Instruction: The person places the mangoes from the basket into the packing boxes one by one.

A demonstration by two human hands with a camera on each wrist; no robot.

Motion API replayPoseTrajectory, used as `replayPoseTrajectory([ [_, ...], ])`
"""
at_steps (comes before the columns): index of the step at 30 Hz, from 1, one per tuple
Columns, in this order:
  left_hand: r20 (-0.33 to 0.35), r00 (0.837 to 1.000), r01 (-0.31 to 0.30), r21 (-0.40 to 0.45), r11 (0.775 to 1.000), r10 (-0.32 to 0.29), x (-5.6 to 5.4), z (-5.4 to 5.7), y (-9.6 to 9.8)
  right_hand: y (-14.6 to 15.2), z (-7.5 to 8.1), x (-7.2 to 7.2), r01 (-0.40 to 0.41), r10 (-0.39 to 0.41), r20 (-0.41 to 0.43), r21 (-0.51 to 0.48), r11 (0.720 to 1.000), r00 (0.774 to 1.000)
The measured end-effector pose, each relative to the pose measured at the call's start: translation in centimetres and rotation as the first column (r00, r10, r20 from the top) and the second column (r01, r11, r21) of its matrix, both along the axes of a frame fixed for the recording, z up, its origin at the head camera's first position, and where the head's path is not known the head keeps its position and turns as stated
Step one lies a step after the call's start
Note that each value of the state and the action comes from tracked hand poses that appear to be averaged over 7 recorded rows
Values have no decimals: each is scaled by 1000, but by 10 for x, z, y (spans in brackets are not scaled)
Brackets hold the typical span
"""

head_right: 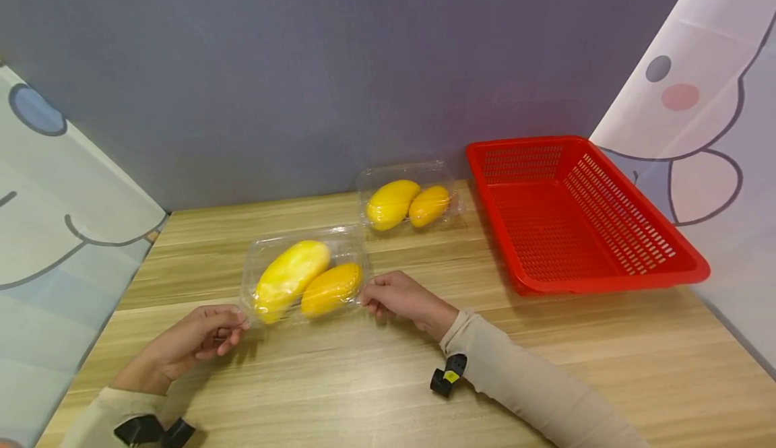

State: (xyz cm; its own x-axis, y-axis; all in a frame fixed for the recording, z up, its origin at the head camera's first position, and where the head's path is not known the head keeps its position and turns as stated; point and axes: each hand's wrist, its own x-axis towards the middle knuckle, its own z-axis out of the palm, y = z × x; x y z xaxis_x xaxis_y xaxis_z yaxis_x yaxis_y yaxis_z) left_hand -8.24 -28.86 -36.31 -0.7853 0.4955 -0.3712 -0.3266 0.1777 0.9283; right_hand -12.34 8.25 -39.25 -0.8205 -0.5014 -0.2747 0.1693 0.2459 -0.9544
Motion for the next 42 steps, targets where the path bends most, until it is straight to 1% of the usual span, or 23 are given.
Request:
replayPoseTrajectory([
  [7,-40,999,-10,-65,998,7,1,3,2,1,4,2,12,-12,-26,25,1000,1000],
  [9,-76,997,-26,-156,987,14,1,6,2,1,5,2,33,-32,-25,32,999,999],
  [10,-104,994,-43,-227,973,20,2,9,2,2,6,2,48,-47,-27,41,998,999],
  [12,-173,984,-106,-388,915,41,3,14,3,2,7,3,82,-77,-69,66,995,995],
  [14,-277,960,-191,-526,829,46,4,20,4,2,9,4,118,-100,-160,108,987,982],
  [15,-340,939,-244,-572,784,44,6,23,6,1,10,5,139,-108,-222,130,982,969],
  [16,-419,907,-303,-594,746,35,7,26,7,0,11,7,161,-110,-294,156,975,949],
  [17,-506,862,-371,-595,713,26,9,27,10,-1,12,9,187,-115,-364,171,967,924],
  [18,-599,801,-442,-580,684,9,11,29,13,-2,13,10,212,-116,-431,181,960,895],
  [19,-689,725,-507,-545,667,-12,12,29,16,-4,15,13,238,-117,-493,190,953,862],
  [20,-773,633,-563,-496,661,-41,14,30,20,-5,16,15,256,-111,-552,193,947,827],
  [21,-843,532,-608,-443,658,-76,15,29,25,-6,17,17,269,-94,-612,199,942,785],
  [23,-930,334,-654,-347,672,-155,17,28,36,-10,18,21,279,-41,-723,213,936,690],
  [24,-949,247,-654,-312,690,-195,18,27,41,-13,19,23,284,-7,-775,223,933,632],
  [25,-957,171,-643,-287,710,-232,18,26,46,-15,20,24,288,25,-820,229,930,572],
  [26,-958,107,-628,-273,729,-267,18,25,51,-18,20,25,298,55,-855,239,924,515],
  [27,-953,70,-614,-274,740,-295,18,23,55,-20,21,26,309,78,-883,244,919,463],
  [28,-946,46,-601,-282,748,-320,18,22,59,-22,21,26,320,96,-901,248,914,423],
  [29,-940,30,-586,-291,756,-339,18,21,63,-23,20,25,331,109,-912,252,909,395],
  [30,-935,25,-575,-304,759,-355,18,19,66,-24,20,25,341,119,-920,255,905,374],
  [35,-903,33,-559,-372,741,-428,19,13,72,-25,18,22,350,165,-931,281,894,325],
  [39,-890,36,-571,-391,721,-454,19,10,74,-25,19,21,362,215,-941,302,882,262],
  [42,-895,29,-584,-376,719,-445,19,9,74,-27,20,21,381,244,-945,312,870,217],
])
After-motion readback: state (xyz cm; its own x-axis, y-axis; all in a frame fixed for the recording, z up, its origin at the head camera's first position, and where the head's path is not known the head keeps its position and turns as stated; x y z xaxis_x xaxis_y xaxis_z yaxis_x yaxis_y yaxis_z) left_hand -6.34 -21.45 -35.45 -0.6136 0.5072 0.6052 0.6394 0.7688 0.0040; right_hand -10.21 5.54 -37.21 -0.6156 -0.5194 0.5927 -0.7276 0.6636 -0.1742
